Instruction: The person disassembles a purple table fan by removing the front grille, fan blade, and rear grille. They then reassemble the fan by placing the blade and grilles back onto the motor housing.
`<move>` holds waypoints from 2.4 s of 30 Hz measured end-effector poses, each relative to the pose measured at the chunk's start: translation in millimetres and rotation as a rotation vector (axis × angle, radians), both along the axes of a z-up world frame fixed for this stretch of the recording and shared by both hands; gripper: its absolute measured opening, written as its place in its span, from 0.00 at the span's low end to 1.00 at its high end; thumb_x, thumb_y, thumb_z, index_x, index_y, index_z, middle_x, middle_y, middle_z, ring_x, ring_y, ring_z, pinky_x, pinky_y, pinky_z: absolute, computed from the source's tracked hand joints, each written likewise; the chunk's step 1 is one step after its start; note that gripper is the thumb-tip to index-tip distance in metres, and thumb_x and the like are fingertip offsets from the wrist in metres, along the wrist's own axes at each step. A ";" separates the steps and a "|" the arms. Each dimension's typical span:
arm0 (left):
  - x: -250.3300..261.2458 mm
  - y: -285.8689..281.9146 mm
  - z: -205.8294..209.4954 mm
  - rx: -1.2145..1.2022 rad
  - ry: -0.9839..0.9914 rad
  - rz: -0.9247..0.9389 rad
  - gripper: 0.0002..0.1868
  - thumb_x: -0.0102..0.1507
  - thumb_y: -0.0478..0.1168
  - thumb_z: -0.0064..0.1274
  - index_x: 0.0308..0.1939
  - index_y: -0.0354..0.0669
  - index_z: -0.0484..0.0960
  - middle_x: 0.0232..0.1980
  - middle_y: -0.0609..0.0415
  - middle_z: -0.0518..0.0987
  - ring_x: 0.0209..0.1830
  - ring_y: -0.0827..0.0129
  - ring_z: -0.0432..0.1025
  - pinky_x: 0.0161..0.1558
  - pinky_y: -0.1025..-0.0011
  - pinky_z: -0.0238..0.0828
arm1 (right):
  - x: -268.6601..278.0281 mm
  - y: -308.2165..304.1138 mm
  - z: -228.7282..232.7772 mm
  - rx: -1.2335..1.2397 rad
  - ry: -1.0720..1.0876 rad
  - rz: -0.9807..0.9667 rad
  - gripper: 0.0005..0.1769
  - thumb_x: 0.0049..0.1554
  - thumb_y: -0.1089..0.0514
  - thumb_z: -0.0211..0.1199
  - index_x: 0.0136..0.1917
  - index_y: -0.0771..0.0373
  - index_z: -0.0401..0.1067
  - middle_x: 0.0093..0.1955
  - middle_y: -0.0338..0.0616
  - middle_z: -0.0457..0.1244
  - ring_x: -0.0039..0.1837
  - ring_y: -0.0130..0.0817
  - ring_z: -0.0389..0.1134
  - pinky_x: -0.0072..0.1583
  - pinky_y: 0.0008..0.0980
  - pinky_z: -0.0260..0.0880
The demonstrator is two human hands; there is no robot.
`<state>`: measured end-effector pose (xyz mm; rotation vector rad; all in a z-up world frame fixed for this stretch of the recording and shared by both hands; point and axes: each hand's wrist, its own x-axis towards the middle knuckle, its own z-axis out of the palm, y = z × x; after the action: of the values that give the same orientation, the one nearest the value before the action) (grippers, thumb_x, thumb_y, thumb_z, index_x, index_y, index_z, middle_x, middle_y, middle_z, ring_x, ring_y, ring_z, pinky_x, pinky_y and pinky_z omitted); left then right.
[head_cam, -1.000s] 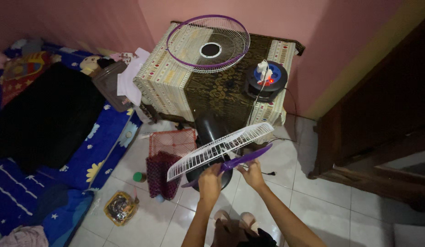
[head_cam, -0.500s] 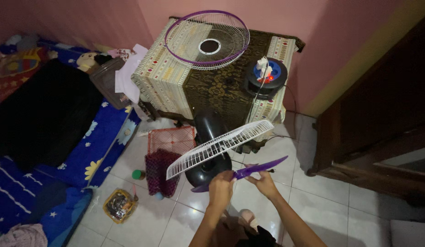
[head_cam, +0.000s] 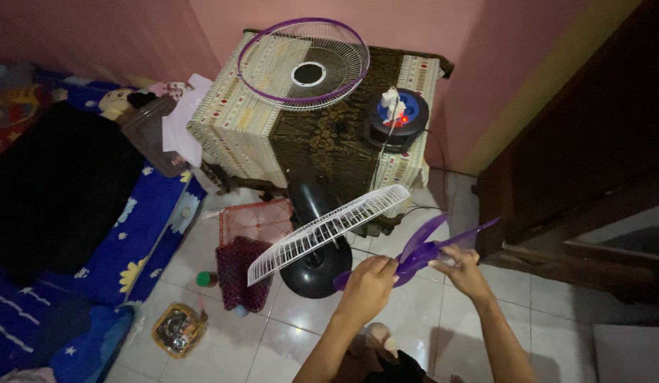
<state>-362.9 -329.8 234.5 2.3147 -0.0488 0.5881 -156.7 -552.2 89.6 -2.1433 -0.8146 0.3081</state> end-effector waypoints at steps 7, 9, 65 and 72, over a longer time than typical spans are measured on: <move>-4.9 21.4 87.3 0.185 -0.334 -0.105 0.10 0.63 0.33 0.61 0.46 0.32 0.84 0.50 0.45 0.82 0.57 0.55 0.77 0.62 0.62 0.76 | 13.5 -11.5 72.2 0.282 0.374 0.041 0.24 0.53 0.55 0.72 0.61 0.65 0.78 0.51 0.43 0.72 0.50 0.32 0.70 0.53 0.35 0.72; -6.4 29.9 116.9 0.220 -0.394 -0.113 0.09 0.63 0.33 0.61 0.46 0.32 0.84 0.51 0.45 0.82 0.58 0.56 0.77 0.63 0.62 0.76 | 11.9 -5.3 108.4 0.250 0.543 -0.010 0.23 0.52 0.55 0.70 0.60 0.66 0.79 0.45 0.44 0.74 0.45 0.32 0.72 0.48 0.35 0.75; 409.5 360.7 -146.6 -1.278 0.393 0.700 0.27 0.66 0.55 0.54 0.56 0.34 0.74 0.49 0.50 0.77 0.41 0.59 0.77 0.40 0.59 0.77 | 404.4 377.7 119.6 0.275 0.403 -0.457 0.21 0.55 0.57 0.76 0.57 0.67 0.73 0.46 0.41 0.64 0.48 0.33 0.62 0.48 0.41 0.65; 477.5 374.0 -179.4 -1.570 0.359 0.949 0.24 0.65 0.46 0.55 0.55 0.27 0.81 0.50 0.41 0.85 0.43 0.55 0.80 0.46 0.58 0.83 | 399.2 389.9 119.2 0.243 0.513 -0.401 0.26 0.55 0.58 0.72 0.64 0.69 0.71 0.53 0.49 0.70 0.52 0.38 0.72 0.52 0.38 0.72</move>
<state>114.6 44.1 55.1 0.7254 1.2479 0.3513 242.5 -162.4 208.8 -1.8251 -0.1161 0.4902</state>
